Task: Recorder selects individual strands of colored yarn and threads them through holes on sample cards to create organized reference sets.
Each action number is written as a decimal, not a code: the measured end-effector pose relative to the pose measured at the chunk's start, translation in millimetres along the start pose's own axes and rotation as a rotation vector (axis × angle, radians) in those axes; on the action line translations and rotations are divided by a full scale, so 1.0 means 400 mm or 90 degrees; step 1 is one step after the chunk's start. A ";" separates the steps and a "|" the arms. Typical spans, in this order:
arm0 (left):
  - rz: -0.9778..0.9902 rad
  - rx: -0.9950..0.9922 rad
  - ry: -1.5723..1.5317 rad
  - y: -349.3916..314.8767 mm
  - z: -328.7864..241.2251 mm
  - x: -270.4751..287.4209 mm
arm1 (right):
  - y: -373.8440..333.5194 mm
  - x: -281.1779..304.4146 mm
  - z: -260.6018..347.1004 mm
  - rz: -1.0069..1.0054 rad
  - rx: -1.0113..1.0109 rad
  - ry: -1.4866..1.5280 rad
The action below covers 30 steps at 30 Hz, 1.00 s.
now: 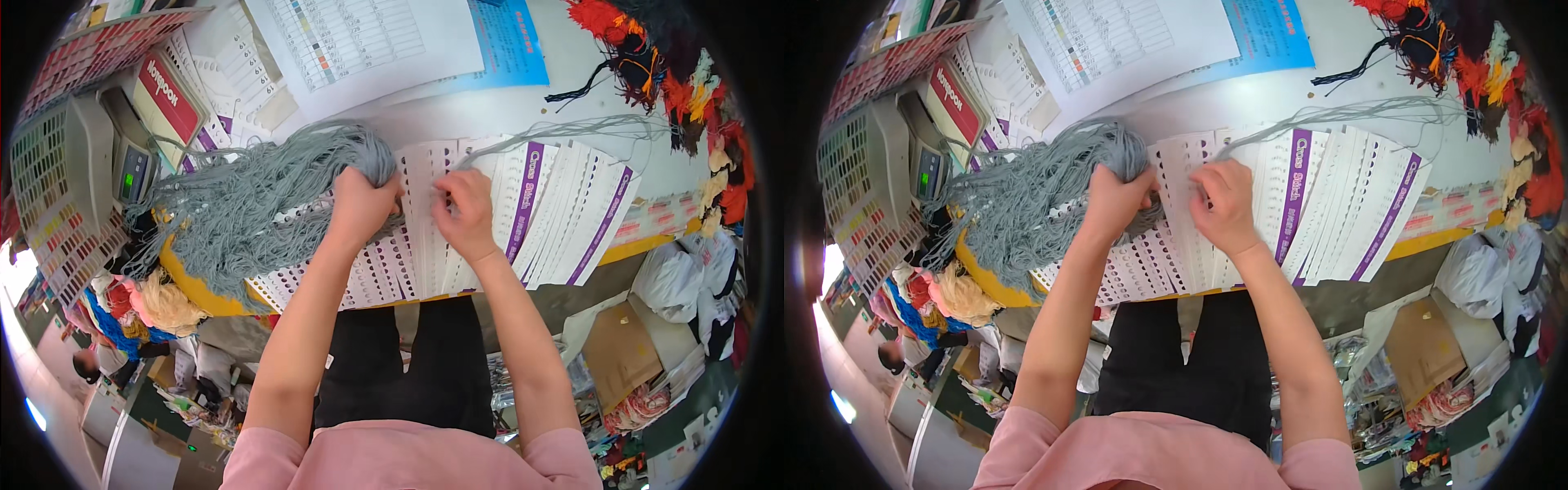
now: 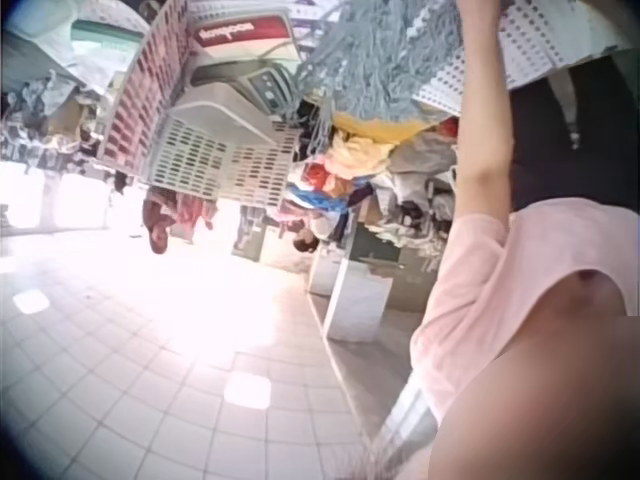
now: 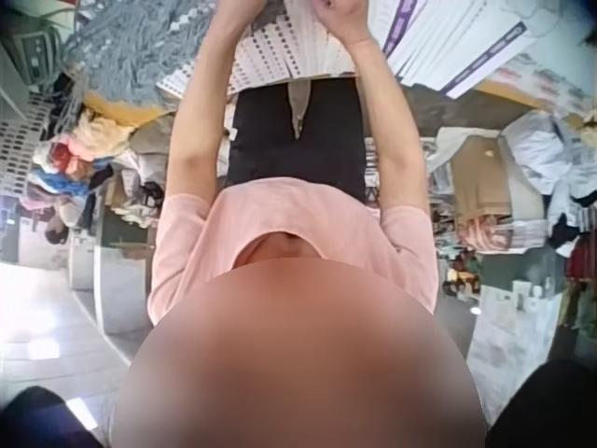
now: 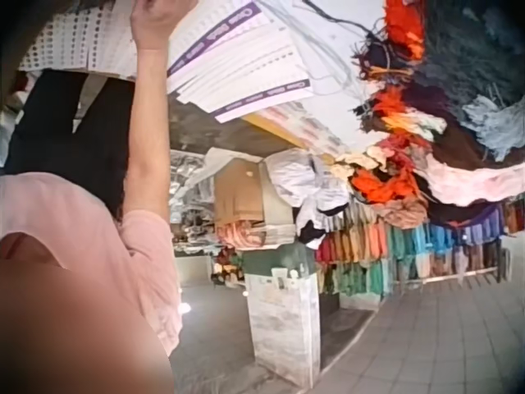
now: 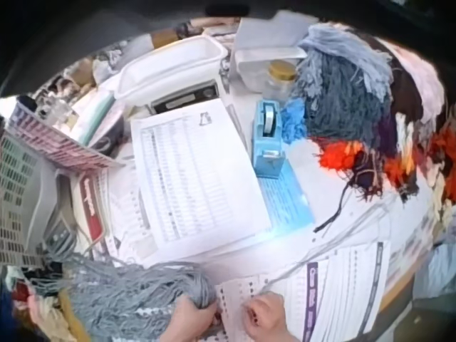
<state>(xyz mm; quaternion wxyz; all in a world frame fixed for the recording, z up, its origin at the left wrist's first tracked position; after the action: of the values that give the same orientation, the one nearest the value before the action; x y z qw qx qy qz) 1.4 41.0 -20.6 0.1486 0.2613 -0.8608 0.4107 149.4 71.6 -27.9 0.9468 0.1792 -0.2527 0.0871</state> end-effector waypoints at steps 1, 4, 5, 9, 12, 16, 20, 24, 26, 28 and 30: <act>-0.002 0.001 0.001 -0.006 0.006 0.014 | 0.007 0.002 -0.006 -0.009 -0.015 -0.030; -0.032 -0.009 0.054 -0.021 0.024 0.037 | 0.018 -0.010 0.006 -0.025 -0.005 -0.059; -0.032 -0.008 0.055 -0.019 0.027 0.036 | 0.020 -0.026 0.017 -0.025 0.033 -0.040; 0.007 0.030 -0.027 -0.005 0.029 0.026 | -0.011 -0.076 0.055 0.075 0.080 -0.119; 0.014 0.033 -0.151 0.001 0.036 0.008 | -0.019 -0.078 0.037 0.063 0.108 -0.078; 0.002 -0.042 -0.132 0.011 0.053 -0.003 | 0.000 -0.078 0.037 0.058 0.067 0.003; -0.006 0.069 -0.330 -0.005 0.059 0.051 | 0.002 -0.073 0.037 0.039 0.021 -0.011; 0.392 0.279 -0.781 -0.038 0.043 0.118 | 0.002 -0.065 0.017 0.023 0.036 -0.002; 0.430 0.249 -0.629 -0.038 0.014 0.101 | 0.001 -0.066 0.014 0.035 -0.035 0.089; 0.257 0.136 -0.203 -0.026 0.014 0.030 | 0.000 -0.066 0.005 0.050 -0.109 0.171; 0.154 0.064 -0.019 -0.020 0.019 0.030 | 0.007 -0.077 0.004 0.009 -0.128 0.179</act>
<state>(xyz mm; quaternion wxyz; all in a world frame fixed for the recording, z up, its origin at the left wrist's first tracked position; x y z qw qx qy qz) -4.3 27.0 -14.5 0.0721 0.1688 -0.8663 0.4645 121.8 71.2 -41.5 0.9853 0.0678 -0.1268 0.0923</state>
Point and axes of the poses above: each hand's wrist, its own y-axis towards the middle knuckle, its own x-axis out of the back of the hand, z = x × y, the point moved 3 cm from there along y, towards the middle knuckle, and after that the axes turned 15 degrees about -z, right-handed, at the moved point
